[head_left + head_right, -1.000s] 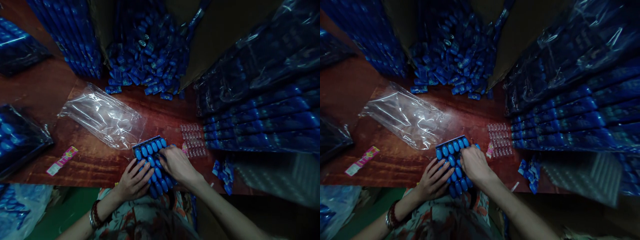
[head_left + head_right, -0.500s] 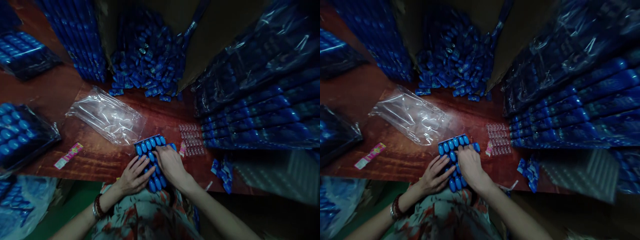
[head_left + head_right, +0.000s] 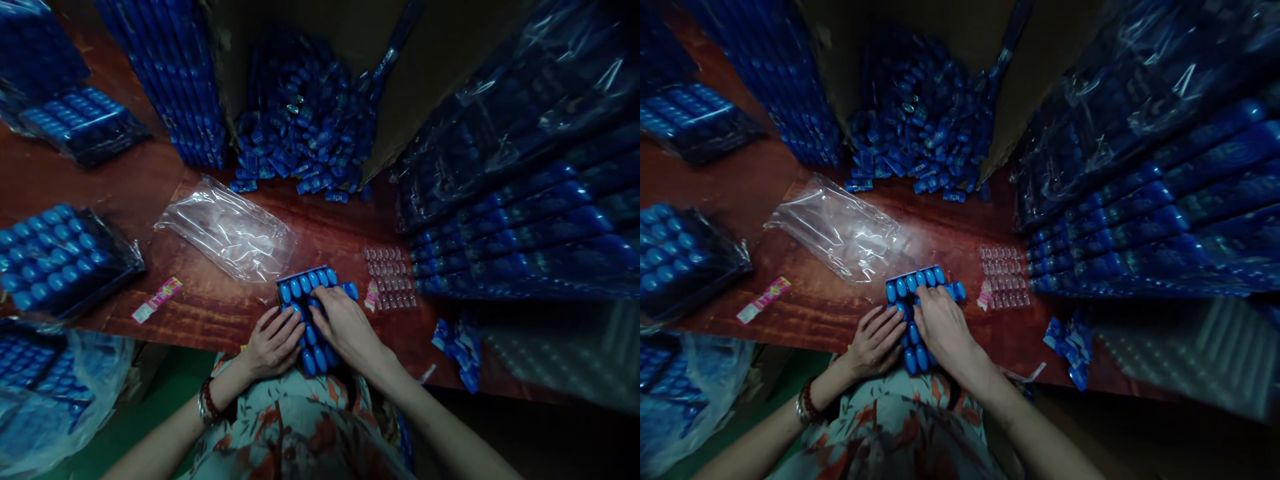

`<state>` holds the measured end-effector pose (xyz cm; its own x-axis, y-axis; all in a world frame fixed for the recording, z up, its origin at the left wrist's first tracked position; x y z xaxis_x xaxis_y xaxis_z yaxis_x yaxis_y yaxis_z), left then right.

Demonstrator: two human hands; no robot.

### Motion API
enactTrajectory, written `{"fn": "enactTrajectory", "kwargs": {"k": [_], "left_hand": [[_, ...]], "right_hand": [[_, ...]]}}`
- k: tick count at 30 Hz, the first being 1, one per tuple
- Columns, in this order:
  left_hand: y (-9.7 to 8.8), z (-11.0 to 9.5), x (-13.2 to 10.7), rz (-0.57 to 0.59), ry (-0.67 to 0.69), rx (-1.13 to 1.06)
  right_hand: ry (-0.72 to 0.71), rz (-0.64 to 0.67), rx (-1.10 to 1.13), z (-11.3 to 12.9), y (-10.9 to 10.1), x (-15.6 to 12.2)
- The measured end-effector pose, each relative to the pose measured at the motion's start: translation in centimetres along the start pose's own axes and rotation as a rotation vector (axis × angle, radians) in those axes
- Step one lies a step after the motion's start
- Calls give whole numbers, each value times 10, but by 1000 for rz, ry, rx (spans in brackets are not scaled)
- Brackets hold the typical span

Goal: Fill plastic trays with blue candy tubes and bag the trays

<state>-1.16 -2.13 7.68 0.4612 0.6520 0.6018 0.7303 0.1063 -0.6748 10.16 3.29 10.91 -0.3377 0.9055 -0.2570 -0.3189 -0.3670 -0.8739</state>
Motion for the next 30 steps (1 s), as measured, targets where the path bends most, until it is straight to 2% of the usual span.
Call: {"fn": "enactTrajectory", "kwargs": {"k": [5,11,15,19,22,24,27,30], "left_hand": [[4,2,-1,52,-12,-3],[7,3,1,121,4,-53],[9,4,2,161,-1,-63],[9,5,6,181,13,-38],[6,6,11,179,26,-12],[4,7,14,168,40,-5],[1,8,19,165,53,-7],[2,7,22,171,45,-18]], "right_hand": [[64,-20,-37,-3,-1,-5],[-2,112,-155,5,0,-1],[-60,118,-167,5,3,5],[-54,112,-188,4,10,5],[-118,18,-92,4,2,-2],[-121,-126,47,-6,-13,-12],[13,-294,202,-31,-32,-37],[100,-295,226,-39,-28,-59]]}}
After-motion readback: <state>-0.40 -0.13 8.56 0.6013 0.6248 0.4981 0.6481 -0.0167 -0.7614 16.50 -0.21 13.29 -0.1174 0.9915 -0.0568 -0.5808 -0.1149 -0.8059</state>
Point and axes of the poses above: each hand's wrist, its own x-axis towards the middle knuckle, its own y-axis out of the palm, z = x × y, the point moved 8 cm from there along x, towards the middle knuckle, and after that the axes turned 11 degrees about -y, right-handed, at the moved point
